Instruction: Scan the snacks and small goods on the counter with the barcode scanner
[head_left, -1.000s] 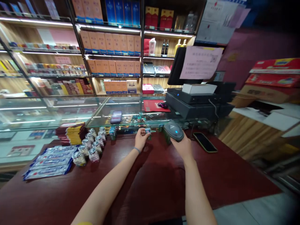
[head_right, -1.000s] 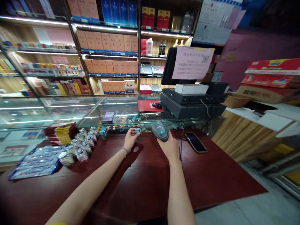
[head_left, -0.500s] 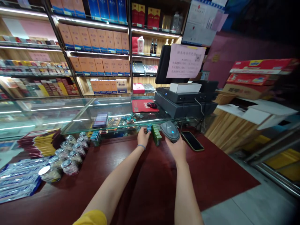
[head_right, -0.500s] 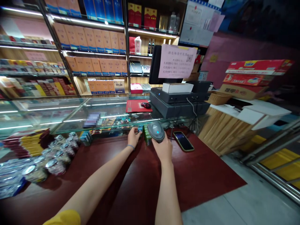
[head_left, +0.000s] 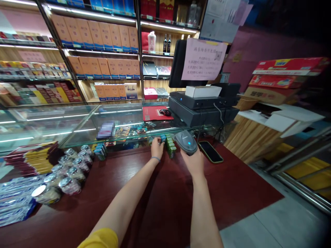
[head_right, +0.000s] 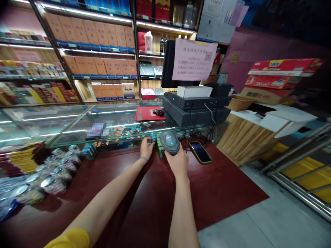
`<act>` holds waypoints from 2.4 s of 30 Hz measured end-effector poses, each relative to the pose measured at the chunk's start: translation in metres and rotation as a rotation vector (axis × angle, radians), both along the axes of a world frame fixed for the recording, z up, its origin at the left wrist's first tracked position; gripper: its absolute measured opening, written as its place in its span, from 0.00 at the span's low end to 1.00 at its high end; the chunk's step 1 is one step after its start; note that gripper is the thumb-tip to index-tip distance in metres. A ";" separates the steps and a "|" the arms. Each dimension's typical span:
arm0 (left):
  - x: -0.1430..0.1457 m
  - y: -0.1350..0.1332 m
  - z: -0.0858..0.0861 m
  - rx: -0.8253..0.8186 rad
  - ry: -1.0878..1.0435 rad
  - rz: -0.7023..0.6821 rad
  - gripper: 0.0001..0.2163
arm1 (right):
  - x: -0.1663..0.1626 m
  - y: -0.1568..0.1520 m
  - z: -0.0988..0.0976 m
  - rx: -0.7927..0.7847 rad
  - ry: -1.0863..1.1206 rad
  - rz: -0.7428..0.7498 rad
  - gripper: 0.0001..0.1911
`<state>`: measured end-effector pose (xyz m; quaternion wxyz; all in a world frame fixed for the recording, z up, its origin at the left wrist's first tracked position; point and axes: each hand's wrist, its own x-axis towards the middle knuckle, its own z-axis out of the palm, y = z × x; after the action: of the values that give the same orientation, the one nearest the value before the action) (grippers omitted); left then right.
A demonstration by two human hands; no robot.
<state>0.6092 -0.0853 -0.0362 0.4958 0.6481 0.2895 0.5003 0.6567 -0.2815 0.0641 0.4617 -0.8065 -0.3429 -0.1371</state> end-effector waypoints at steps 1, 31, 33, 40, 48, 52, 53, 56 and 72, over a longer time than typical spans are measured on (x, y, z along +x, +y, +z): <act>0.000 0.000 0.000 0.007 0.009 0.004 0.11 | 0.000 0.000 0.000 0.000 0.000 -0.003 0.25; -0.278 0.027 0.036 0.224 0.048 0.470 0.16 | -0.101 0.049 -0.007 -0.175 -0.254 0.332 0.21; -0.290 0.028 0.031 0.225 0.045 0.487 0.16 | -0.116 0.055 -0.012 -0.206 -0.280 0.378 0.19; -0.303 0.031 0.008 0.224 0.050 0.459 0.16 | -0.143 0.065 -0.031 -0.256 -0.274 0.488 0.17; -0.300 0.039 0.005 0.284 0.284 0.473 0.33 | -0.145 0.069 -0.043 -0.287 -0.276 0.514 0.16; -0.299 0.043 0.003 0.252 0.356 0.369 0.39 | -0.147 0.068 -0.044 -0.310 -0.303 0.521 0.16; -0.299 0.046 0.003 0.245 0.361 0.357 0.39 | -0.147 0.069 -0.045 -0.310 -0.306 0.522 0.17; -0.297 0.056 0.002 0.237 0.368 0.354 0.38 | -0.147 0.069 -0.047 -0.311 -0.314 0.523 0.18; -0.291 0.054 0.004 0.299 0.277 0.534 0.16 | -0.147 0.069 -0.048 -0.284 -0.301 0.544 0.17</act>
<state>0.3183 -0.0311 -0.0319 0.2028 0.6768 0.4371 0.5565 0.5096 -0.2128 0.0158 0.3088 -0.7124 -0.6253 -0.0777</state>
